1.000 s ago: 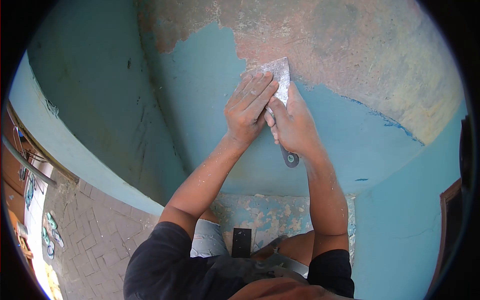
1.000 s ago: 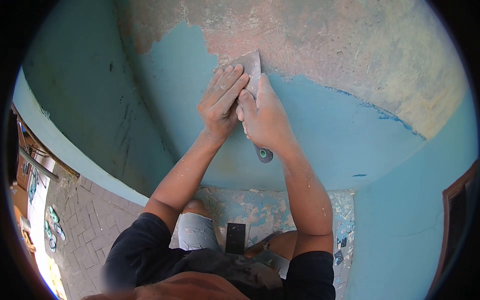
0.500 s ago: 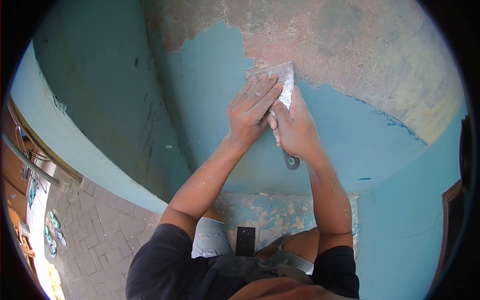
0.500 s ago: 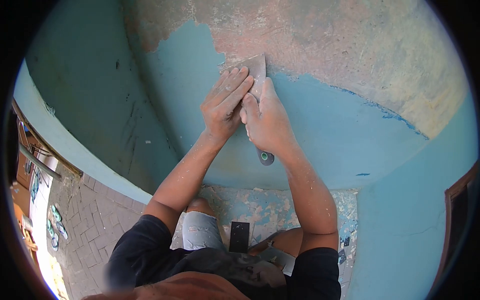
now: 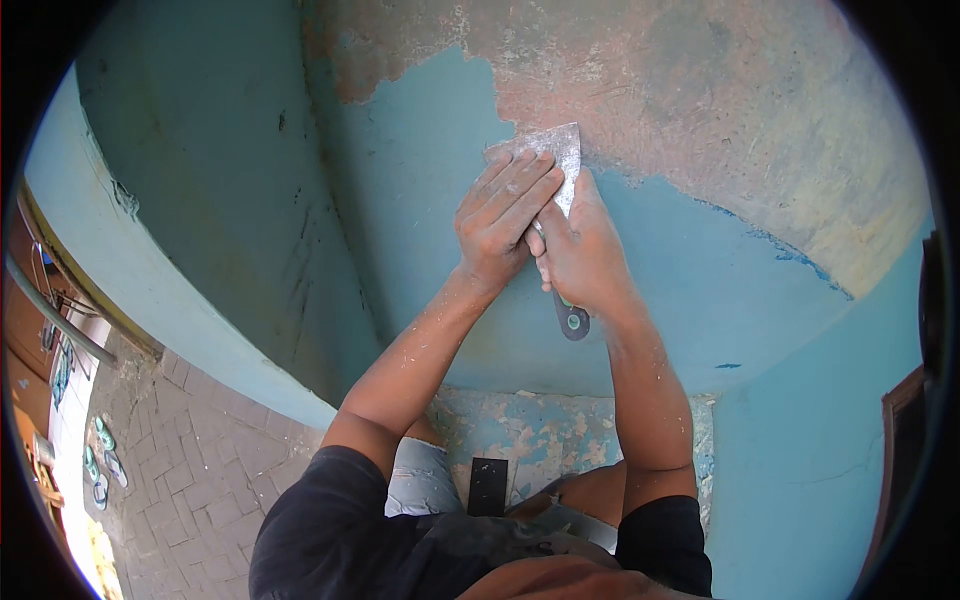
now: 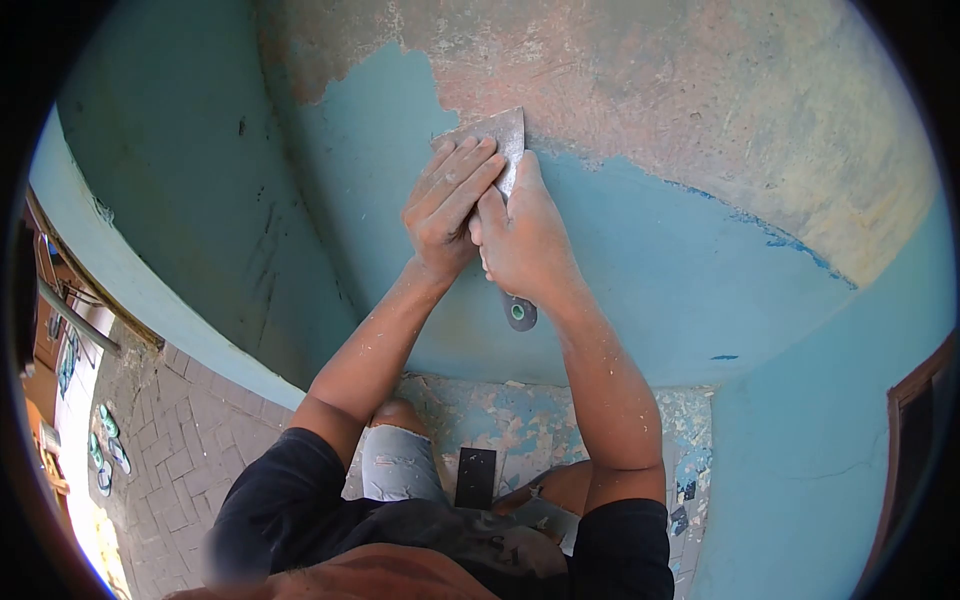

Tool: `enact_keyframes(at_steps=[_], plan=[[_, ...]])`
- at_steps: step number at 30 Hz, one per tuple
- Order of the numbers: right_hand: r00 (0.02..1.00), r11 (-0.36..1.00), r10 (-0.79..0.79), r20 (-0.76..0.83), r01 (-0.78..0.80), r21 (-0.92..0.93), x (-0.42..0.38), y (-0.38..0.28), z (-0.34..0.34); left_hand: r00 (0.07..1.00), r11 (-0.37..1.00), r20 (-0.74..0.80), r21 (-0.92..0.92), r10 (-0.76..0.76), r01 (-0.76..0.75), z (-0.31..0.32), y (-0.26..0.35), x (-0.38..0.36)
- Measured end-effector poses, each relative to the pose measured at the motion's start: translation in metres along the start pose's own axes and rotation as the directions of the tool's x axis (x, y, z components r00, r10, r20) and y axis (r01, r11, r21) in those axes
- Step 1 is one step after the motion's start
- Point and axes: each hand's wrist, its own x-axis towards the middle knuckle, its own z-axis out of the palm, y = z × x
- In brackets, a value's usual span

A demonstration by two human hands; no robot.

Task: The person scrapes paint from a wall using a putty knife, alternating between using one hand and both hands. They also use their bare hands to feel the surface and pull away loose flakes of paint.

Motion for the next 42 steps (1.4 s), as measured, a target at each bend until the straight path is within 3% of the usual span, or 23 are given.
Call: enact_keyframes(at_steps=[6, 10, 12, 14, 17, 21, 25, 29, 35, 38, 42], plan=[[1.000, 0.997, -0.026, -0.005, 0.026, -0.071, -0.004, 0.011, 0.001, 0.995, 0.999, 0.096, 0.005, 0.038, -0.039, -0.010, 0.001, 0.001], [1.000, 0.999, -0.028, -0.012, 0.028, -0.042, 0.002, -0.006, 0.002, 0.999, 0.999, -0.013, -0.005, 0.032, -0.032, -0.003, -0.004, 0.017], [1.000, 0.997, -0.029, 0.004, 0.029, -0.067, 0.000, 0.001, -0.001, 1.000, 1.000, 0.013, -0.015, 0.018, -0.018, -0.004, -0.002, 0.012], [0.989, 0.981, -0.142, -0.032, 0.136, -0.141, 0.003, 0.015, 0.001, 1.000, 1.000, 0.020, -0.008, 0.011, -0.010, -0.005, -0.002, 0.010], [0.999, 0.999, -0.035, -0.013, 0.035, 0.012, 0.001, 0.003, 0.005, 0.996, 1.000, 0.087, 0.004, 0.014, -0.015, -0.009, -0.002, 0.012], [1.000, 1.000, 0.007, 0.005, -0.007, 0.018, -0.001, -0.003, 0.001, 0.999, 1.000, 0.048, -0.015, 0.002, -0.002, -0.005, -0.001, 0.017], [1.000, 0.999, -0.019, -0.013, 0.020, 0.050, -0.005, 0.007, -0.003, 0.989, 0.998, 0.136, -0.029, 0.062, -0.059, 0.001, -0.001, 0.009], [1.000, 0.998, -0.019, -0.012, 0.020, 0.058, -0.001, -0.008, -0.006, 0.996, 0.998, 0.077, -0.041, 0.047, -0.044, 0.000, 0.000, 0.028], [0.999, 0.999, -0.027, -0.025, 0.028, 0.020, 0.001, 0.003, -0.004, 0.991, 0.997, 0.111, -0.010, 0.078, -0.077, 0.001, -0.004, 0.021], [0.993, 0.994, -0.107, -0.040, 0.108, 0.023, 0.017, -0.020, 0.003, 0.991, 0.990, 0.040, 0.050, 0.128, -0.130, -0.001, -0.020, 0.049], [0.995, 0.995, -0.103, -0.014, 0.103, 0.016, 0.018, -0.018, 0.005, 0.988, 0.990, 0.092, 0.062, 0.124, -0.130, -0.008, -0.021, 0.047]])
